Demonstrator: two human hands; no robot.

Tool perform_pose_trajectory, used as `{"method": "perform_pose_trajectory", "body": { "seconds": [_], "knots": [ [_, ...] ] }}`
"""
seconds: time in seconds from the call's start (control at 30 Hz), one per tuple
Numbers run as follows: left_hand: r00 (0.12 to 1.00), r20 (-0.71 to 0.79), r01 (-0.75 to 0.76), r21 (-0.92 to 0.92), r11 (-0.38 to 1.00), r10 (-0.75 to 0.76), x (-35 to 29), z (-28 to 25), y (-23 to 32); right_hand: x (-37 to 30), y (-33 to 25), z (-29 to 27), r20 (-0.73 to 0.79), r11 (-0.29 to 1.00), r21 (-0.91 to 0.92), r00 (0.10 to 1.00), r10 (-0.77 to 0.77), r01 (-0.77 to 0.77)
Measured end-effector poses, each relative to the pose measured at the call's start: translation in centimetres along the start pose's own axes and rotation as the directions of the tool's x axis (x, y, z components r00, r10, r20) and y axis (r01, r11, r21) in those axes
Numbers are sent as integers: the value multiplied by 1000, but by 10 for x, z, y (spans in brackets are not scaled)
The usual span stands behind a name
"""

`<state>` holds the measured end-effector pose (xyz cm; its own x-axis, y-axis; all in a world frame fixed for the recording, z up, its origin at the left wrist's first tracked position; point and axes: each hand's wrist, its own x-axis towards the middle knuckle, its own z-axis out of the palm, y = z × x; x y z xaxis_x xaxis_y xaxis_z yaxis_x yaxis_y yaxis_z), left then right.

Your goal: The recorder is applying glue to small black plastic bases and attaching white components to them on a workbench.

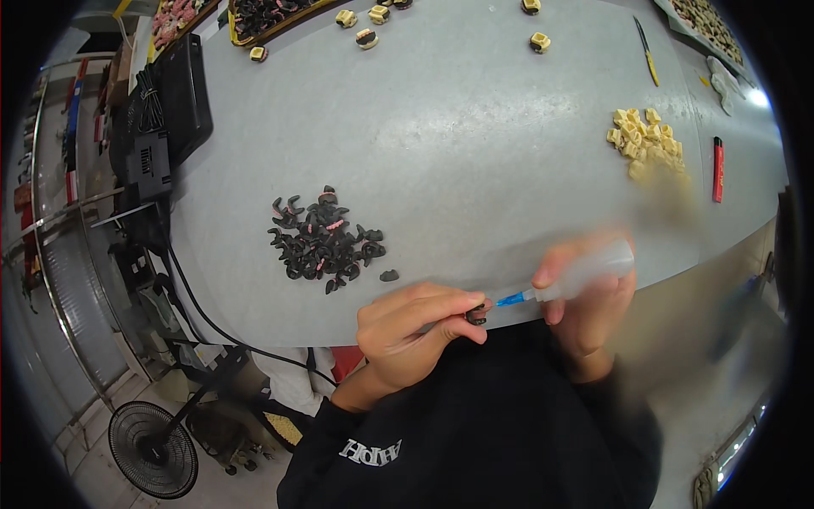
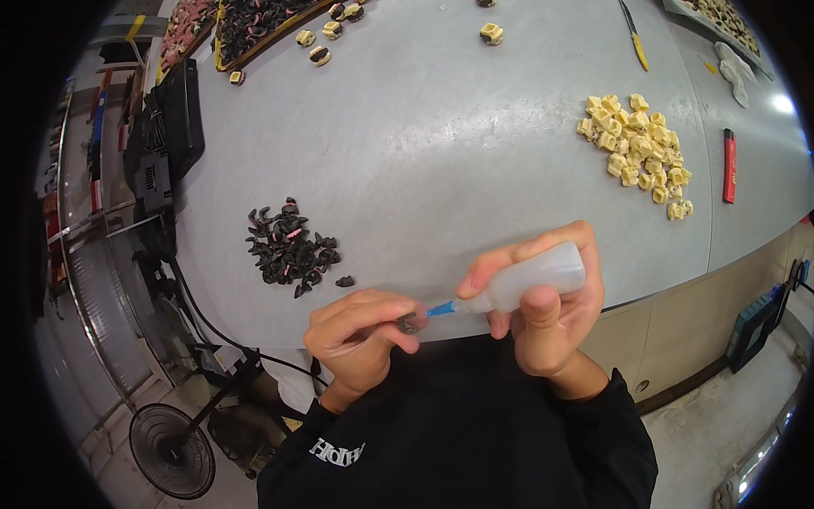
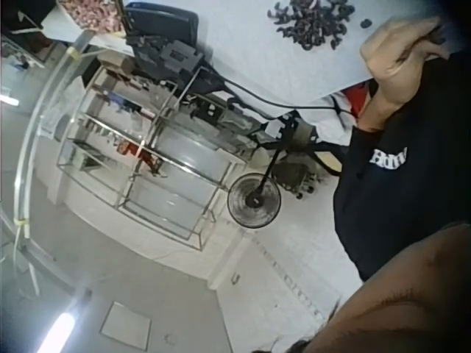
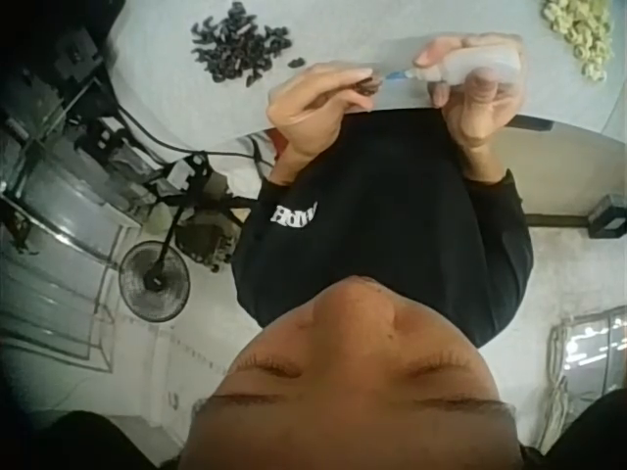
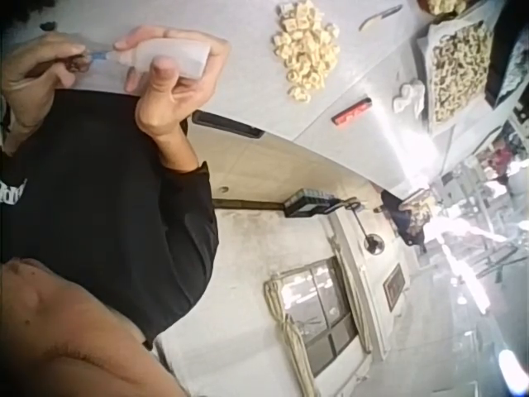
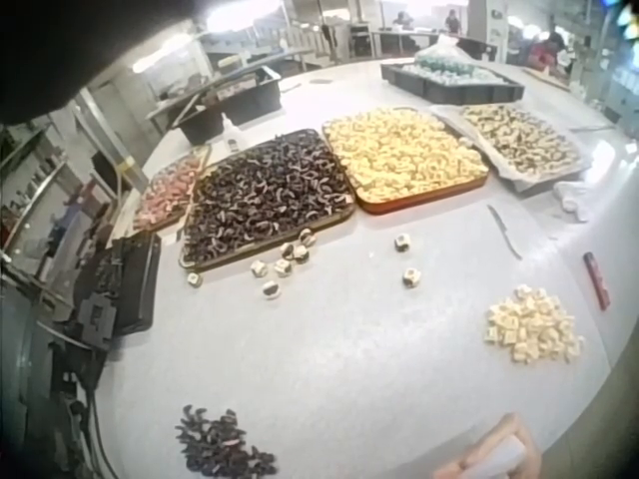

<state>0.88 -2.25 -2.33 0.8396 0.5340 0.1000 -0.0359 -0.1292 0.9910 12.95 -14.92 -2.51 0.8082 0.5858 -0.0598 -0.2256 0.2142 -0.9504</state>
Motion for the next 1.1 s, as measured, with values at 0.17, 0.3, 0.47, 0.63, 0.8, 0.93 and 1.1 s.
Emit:
{"method": "perform_pose_trajectory", "body": {
  "seconds": [0.17, 0.3, 0.47, 0.63, 0.8, 0.93, 1.1],
  "knots": [
    [1000, -10, 0, -3, 1000, 0, 0, -1, 0, 0, 1, -1, -20, 1000, 18, 1000, 1, 0],
    [1000, -21, 22, -29, 999, -23, 0, -1, 1, 1, 2, -8, -28, 997, 79, 1000, 2, 0],
    [999, 3, 46, -89, 995, -46, -3, -4, 1, 9, -10, -7, -97, 985, -53, 981, -166, 161],
    [998, -43, 48, -150, 988, -55, -4, -2, 3, 15, -19, -20, -12, 867, -335, 918, -396, 370],
    [996, -69, 41, -146, 988, -51, -6, -1, 2, 13, -14, -23, 80, 803, -543, 967, -241, 245],
    [996, -81, 34, -145, 989, -46, -7, 0, -1, 18, -14, -24, 132, 766, -584, 963, -235, 267],
    [996, -91, 6, -139, 990, -19, -6, -1, -1, 21, -21, -48, 31, 606, -732, 905, -425, 310]
  ]
}}
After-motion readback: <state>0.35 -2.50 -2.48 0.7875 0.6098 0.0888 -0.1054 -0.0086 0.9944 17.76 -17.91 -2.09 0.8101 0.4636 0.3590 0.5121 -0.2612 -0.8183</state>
